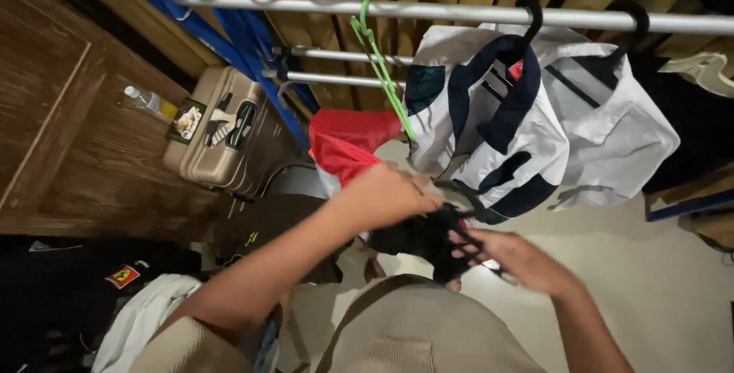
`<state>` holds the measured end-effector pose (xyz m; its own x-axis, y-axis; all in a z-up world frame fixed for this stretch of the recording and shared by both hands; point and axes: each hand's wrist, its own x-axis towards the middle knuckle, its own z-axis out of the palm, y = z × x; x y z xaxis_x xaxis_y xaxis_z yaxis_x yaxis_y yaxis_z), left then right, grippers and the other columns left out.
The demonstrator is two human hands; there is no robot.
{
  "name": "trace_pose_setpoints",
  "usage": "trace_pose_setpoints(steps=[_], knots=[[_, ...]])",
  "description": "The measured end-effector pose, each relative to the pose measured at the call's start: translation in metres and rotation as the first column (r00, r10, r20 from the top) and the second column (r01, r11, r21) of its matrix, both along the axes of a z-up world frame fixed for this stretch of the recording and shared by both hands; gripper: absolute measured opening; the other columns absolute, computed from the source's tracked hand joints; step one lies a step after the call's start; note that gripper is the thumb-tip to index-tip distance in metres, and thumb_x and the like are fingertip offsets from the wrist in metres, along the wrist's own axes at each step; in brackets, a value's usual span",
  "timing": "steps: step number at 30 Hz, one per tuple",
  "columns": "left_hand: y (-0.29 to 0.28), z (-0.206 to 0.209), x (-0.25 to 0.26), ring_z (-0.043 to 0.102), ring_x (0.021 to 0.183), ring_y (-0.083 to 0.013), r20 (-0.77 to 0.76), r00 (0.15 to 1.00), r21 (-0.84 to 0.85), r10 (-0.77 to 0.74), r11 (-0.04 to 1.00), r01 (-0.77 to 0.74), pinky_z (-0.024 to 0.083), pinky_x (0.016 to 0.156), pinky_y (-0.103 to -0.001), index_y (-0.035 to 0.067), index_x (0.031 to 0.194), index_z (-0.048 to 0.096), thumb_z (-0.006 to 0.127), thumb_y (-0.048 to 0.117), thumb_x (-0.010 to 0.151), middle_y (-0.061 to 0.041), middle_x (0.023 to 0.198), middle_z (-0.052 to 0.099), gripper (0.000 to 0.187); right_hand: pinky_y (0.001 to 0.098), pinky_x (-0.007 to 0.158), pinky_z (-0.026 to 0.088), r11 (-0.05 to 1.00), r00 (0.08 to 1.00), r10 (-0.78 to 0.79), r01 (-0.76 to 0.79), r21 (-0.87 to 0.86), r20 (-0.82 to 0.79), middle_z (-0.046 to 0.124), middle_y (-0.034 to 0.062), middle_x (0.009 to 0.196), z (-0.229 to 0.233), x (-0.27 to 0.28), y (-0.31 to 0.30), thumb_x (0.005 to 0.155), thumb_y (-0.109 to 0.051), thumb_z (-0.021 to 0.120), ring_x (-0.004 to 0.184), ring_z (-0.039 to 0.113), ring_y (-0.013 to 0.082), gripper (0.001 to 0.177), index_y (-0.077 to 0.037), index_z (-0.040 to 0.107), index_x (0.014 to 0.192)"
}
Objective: The person is taking various items of laundry from a pile on the floor, putting them onto plastic hangers, and hanging them on a metal drying rack.
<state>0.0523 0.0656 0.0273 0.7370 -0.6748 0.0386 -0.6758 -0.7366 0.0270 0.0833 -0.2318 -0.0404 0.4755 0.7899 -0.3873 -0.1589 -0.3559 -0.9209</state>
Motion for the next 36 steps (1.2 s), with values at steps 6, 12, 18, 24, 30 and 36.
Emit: trace_pose_setpoints(steps=[6,12,18,24,30,36], knots=[[0.020,-0.005,0.002,0.070,0.068,-0.0282,0.206,0.973,-0.093,0.107,0.992,-0.090,0.053,0.060,-0.044,0.029,0.101,0.062,0.069,0.034,0.091,-0.001,0.075,0.064,0.013,0.0417,0.091,0.055,0.962,0.949,-0.262,0.243,0.127,0.175,0.069,0.0109,0.121,-0.079,0.037,-0.008,0.081,-0.043,0.079,0.108,0.068,0.0245,0.068,-0.004,0.065,0.135],[0.015,0.010,-0.010,0.071,0.072,-0.0282,0.165,0.970,-0.117,0.180,0.980,-0.163,0.056,0.059,-0.045,0.029,0.107,0.059,0.066,0.037,0.094,-0.003,0.084,0.066,0.017,0.0448,0.111,0.047,0.933,0.874,-0.243,0.329,-0.145,0.420,0.057,0.0096,0.139,-0.101,0.031,0.057,0.076,-0.041,0.087,0.133,0.056,0.0316,0.078,-0.013,0.055,0.142],[0.032,-0.019,-0.016,0.074,0.075,-0.0282,0.001,0.948,-0.096,0.317,0.944,-0.316,0.059,0.063,-0.045,0.032,0.107,0.062,0.063,0.063,0.085,-0.003,0.088,0.067,0.038,0.0458,0.074,0.055,0.845,0.676,-0.366,0.530,-0.076,0.639,0.074,0.0173,0.084,-0.151,0.060,-0.009,0.085,-0.038,0.087,0.083,0.073,0.0380,0.038,-0.007,0.074,0.100],[0.020,-0.064,-0.024,0.071,0.062,-0.0280,0.074,0.882,-0.037,0.466,0.885,-0.464,0.056,0.051,-0.044,0.030,0.097,0.068,0.071,0.044,0.088,0.000,0.077,0.064,0.017,0.0388,0.072,0.048,0.961,0.850,-0.268,0.266,0.070,0.454,0.069,0.0084,0.076,-0.046,0.041,-0.022,0.102,-0.019,0.062,0.072,0.063,0.0250,0.030,-0.005,0.066,0.075],[-0.003,-0.081,-0.042,0.062,0.050,-0.0298,0.057,0.712,-0.112,0.699,0.714,-0.691,0.042,0.039,-0.041,0.019,0.084,0.066,0.072,0.003,0.073,-0.003,0.066,0.057,0.020,0.0250,0.094,0.034,0.978,0.959,-0.132,0.167,-0.127,0.250,0.048,0.0002,0.105,-0.018,0.010,-0.023,0.103,-0.026,0.060,0.098,0.051,0.0115,0.018,-0.009,0.063,0.099],[0.012,-0.111,-0.048,0.066,0.052,-0.0278,-0.025,0.747,-0.154,0.665,0.736,-0.660,0.046,0.040,-0.043,0.032,0.086,0.074,0.067,0.023,0.083,-0.002,0.070,0.060,0.012,0.0329,0.075,0.050,0.900,0.990,-0.143,0.128,-0.417,-0.004,0.072,0.0090,0.084,-0.027,0.017,-0.075,0.095,-0.022,0.072,0.079,0.066,0.0207,0.025,-0.001,0.084,0.089]])
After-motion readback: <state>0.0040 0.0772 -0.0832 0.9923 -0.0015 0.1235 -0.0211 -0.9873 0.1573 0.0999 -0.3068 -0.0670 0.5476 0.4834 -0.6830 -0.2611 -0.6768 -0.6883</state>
